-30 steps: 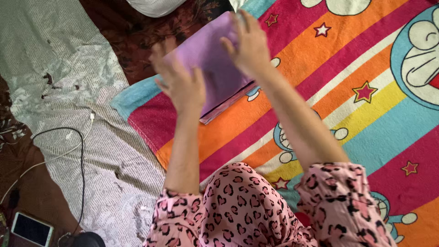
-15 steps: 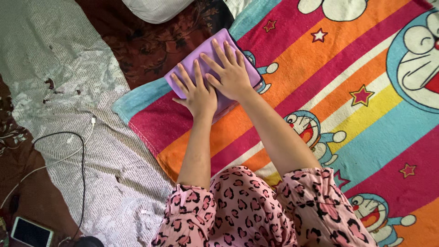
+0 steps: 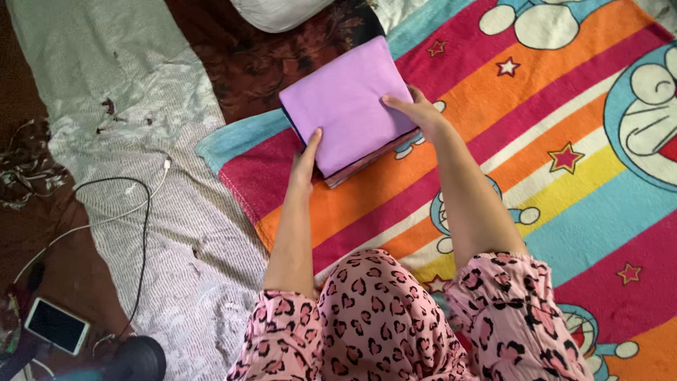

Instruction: The person folds a pink and white striped cloth and a purple cloth, then unfolds and refolds a maroon long-sleeved shirt on a colorful bedsheet. The folded items are stacked on the left side of the bed.

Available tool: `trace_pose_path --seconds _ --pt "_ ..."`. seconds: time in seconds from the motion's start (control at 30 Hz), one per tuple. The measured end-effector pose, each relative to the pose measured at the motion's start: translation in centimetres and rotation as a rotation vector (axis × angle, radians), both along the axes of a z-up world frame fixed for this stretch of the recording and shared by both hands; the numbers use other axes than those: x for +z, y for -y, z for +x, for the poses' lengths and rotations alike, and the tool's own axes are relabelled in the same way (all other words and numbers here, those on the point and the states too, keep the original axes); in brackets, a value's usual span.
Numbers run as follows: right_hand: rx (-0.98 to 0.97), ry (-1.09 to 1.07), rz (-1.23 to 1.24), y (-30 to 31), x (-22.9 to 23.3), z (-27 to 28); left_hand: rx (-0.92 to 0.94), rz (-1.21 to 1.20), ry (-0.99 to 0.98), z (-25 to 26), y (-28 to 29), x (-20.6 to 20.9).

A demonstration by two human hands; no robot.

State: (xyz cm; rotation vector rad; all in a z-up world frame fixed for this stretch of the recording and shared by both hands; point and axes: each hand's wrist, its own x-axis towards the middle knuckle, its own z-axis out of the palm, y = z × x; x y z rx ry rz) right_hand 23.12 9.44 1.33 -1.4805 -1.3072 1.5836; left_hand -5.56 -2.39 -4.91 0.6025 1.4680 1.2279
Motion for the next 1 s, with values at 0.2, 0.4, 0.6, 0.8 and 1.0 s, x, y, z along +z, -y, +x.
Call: trace_pose_path --seconds 0.2,0.4,0.6,0.8,1.0 --pt "0.002 -0.136 -0.011 0.8 2.7 -2.6 0.109 0.178 0.169 -0.5 -0.4 4.3" --pt "0.081 -0.173 0.098 0.5 1.6 -5.5 0.156 0.278 0.318 -3.5 2.3 3.5" --pt "0.068 0.082 0.084 1.3 -1.1 -5.7 0.190 0.159 0.218 -3.4 2.4 0.7" --pt "0.021 0.665 0.826 5.0 1.6 -6.0 0.281 0.105 -1.185 -1.2 1.8 8.0" --pt "0.211 0.818 1.084 7.4 2.9 -11.0 -0.141 -0.050 -1.490 3.5 -1.3 11.6"
